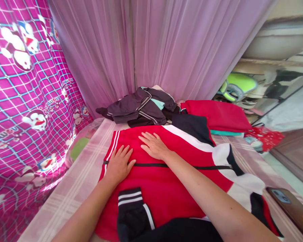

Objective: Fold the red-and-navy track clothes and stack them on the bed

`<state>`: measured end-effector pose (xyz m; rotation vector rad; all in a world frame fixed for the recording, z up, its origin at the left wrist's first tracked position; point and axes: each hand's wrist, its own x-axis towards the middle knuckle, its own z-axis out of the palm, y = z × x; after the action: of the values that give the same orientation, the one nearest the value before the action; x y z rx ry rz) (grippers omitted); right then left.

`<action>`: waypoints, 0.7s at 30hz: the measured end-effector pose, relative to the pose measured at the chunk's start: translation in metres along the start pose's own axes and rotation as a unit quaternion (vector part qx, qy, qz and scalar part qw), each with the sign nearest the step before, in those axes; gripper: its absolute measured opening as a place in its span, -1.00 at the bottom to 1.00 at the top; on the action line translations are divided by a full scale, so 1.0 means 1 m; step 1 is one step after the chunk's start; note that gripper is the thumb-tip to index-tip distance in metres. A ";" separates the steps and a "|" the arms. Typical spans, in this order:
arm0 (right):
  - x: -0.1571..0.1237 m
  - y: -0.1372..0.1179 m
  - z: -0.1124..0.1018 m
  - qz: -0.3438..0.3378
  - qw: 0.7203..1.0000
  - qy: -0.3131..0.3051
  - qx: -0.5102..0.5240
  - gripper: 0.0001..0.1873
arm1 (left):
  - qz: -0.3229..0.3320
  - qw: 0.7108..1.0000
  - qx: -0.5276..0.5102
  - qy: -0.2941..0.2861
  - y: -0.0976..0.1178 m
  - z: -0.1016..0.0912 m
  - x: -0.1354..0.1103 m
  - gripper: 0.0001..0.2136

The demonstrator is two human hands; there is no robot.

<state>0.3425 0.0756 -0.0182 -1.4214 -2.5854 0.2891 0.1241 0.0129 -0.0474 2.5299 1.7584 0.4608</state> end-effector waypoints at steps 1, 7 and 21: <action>0.010 0.000 0.002 -0.009 1.000 -0.017 0.005 -0.45 | 0.000 1.000 0.007 0.003 0.001 0.003 -0.001 -0.53; 0.058 0.022 0.006 0.064 0.998 -0.018 -0.014 -0.49 | 0.001 1.000 0.015 0.009 0.001 0.007 -0.004 -0.53; 0.137 -0.009 0.010 0.143 0.988 0.032 -0.047 -0.62 | 0.022 0.998 0.011 0.055 0.004 0.021 -0.009 -0.50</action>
<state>0.2600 0.1861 -0.0174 -1.8073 -2.3695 0.1561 0.1302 0.0061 -0.0688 2.6110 1.7552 0.5959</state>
